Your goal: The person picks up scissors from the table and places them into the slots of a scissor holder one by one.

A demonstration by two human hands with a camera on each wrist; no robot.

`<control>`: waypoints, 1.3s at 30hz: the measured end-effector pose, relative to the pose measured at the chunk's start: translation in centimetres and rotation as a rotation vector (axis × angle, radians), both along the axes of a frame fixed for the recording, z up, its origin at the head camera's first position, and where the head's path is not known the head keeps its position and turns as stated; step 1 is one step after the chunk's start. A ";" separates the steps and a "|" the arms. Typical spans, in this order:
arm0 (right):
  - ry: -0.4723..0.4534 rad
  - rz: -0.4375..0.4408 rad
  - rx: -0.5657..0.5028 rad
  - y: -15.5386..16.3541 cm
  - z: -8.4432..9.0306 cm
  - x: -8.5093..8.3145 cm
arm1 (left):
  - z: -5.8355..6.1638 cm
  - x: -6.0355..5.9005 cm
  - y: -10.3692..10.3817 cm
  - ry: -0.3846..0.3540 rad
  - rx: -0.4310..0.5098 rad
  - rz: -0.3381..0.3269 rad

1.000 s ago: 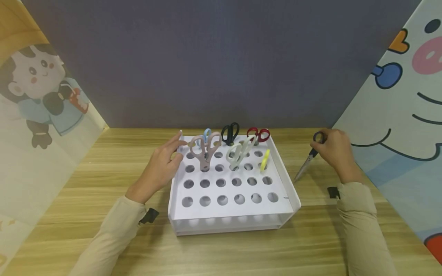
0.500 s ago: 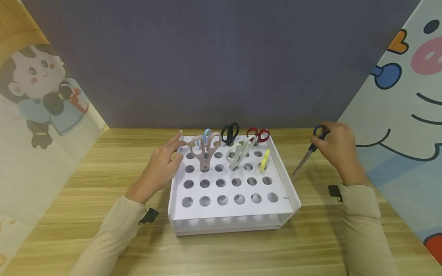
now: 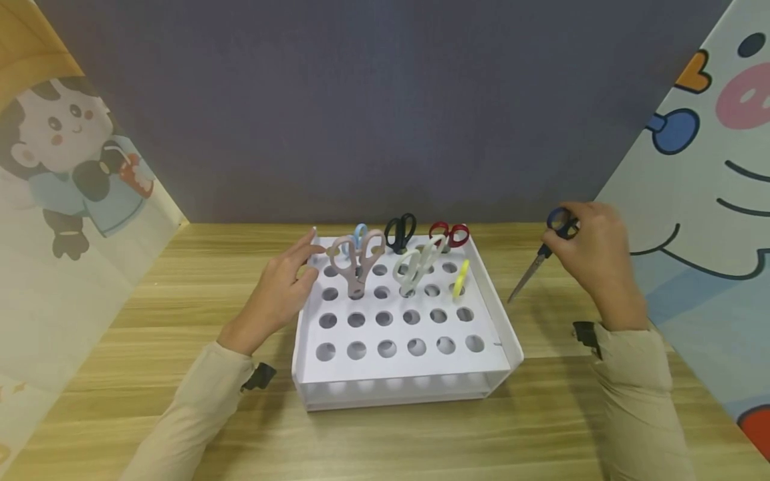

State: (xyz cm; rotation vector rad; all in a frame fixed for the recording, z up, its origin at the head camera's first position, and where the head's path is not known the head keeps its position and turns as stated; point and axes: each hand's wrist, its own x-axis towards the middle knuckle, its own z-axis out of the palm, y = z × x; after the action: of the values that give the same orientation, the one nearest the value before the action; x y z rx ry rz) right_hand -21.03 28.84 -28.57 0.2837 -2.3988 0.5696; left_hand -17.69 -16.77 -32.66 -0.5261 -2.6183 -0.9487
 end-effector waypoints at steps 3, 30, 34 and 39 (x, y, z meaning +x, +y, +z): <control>-0.005 -0.010 -0.004 -0.3 0.4 0.5 | -0.1 0.0 0.0 0.000 -0.002 0.000; 0.402 0.054 -0.028 -3.3 5.1 6.8 | -0.3 -0.2 0.4 0.019 0.014 -0.016; 0.444 0.067 -0.060 -3.9 5.5 7.7 | -0.4 -0.3 0.3 0.018 0.012 -0.018; 0.448 0.113 -0.075 -5.1 5.6 8.7 | -0.2 -0.2 -0.2 0.005 -0.004 -0.010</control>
State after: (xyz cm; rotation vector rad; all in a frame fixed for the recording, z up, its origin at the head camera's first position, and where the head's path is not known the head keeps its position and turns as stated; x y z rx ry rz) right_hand -12.32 23.71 -22.99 0.4636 -1.9346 0.5756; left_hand -17.91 -16.94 -32.88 -0.5422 -2.6161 -0.9448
